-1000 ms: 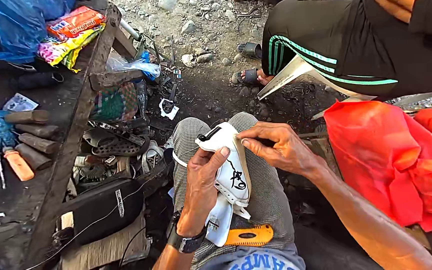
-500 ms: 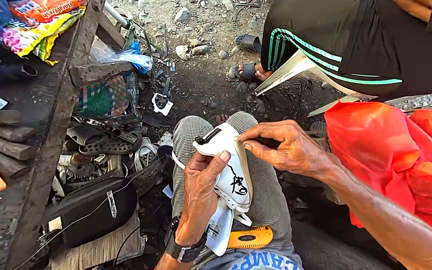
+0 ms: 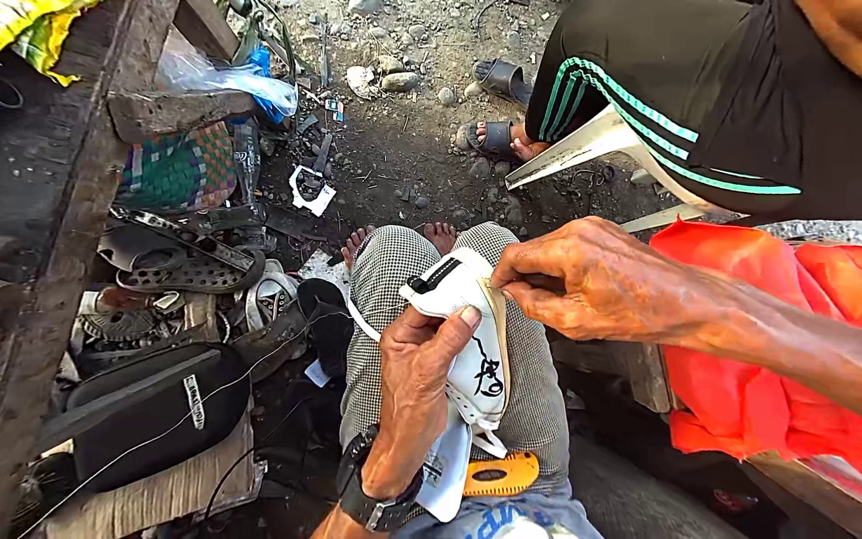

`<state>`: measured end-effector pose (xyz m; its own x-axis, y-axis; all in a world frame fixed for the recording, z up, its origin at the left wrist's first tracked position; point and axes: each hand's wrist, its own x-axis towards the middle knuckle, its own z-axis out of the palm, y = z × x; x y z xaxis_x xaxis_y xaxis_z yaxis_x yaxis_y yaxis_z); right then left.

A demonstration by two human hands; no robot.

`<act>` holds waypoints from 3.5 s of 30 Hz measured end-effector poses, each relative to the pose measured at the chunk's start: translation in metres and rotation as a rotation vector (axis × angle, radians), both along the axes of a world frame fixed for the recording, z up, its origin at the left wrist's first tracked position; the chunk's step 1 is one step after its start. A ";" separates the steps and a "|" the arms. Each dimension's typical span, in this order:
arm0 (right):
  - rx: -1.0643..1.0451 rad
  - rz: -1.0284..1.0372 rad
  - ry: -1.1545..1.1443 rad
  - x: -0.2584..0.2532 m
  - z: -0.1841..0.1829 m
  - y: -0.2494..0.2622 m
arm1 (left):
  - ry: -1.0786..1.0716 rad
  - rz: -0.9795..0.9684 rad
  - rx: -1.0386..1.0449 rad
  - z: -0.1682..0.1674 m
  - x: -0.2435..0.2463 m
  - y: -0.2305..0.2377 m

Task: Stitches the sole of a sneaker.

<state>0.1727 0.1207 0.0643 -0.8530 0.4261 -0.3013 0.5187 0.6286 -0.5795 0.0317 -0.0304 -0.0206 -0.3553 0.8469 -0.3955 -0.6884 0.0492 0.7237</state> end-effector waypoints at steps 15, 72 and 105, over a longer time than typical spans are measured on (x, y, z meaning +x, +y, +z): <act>0.136 0.216 -0.269 -0.053 0.001 0.004 | -0.036 0.011 -0.021 -0.002 -0.007 0.006; 0.186 0.241 -0.008 -0.004 0.012 -0.008 | 0.574 -0.188 0.217 -0.014 -0.002 -0.012; 0.036 -0.383 0.070 0.074 -0.035 -0.036 | 0.716 -0.137 0.148 -0.011 0.000 -0.003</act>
<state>0.2463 0.0848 0.0295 -0.6483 0.7268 -0.2269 0.6797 0.4181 -0.6027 0.0316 -0.0331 -0.0315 -0.3706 0.9287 0.0155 -0.0400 -0.0326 0.9987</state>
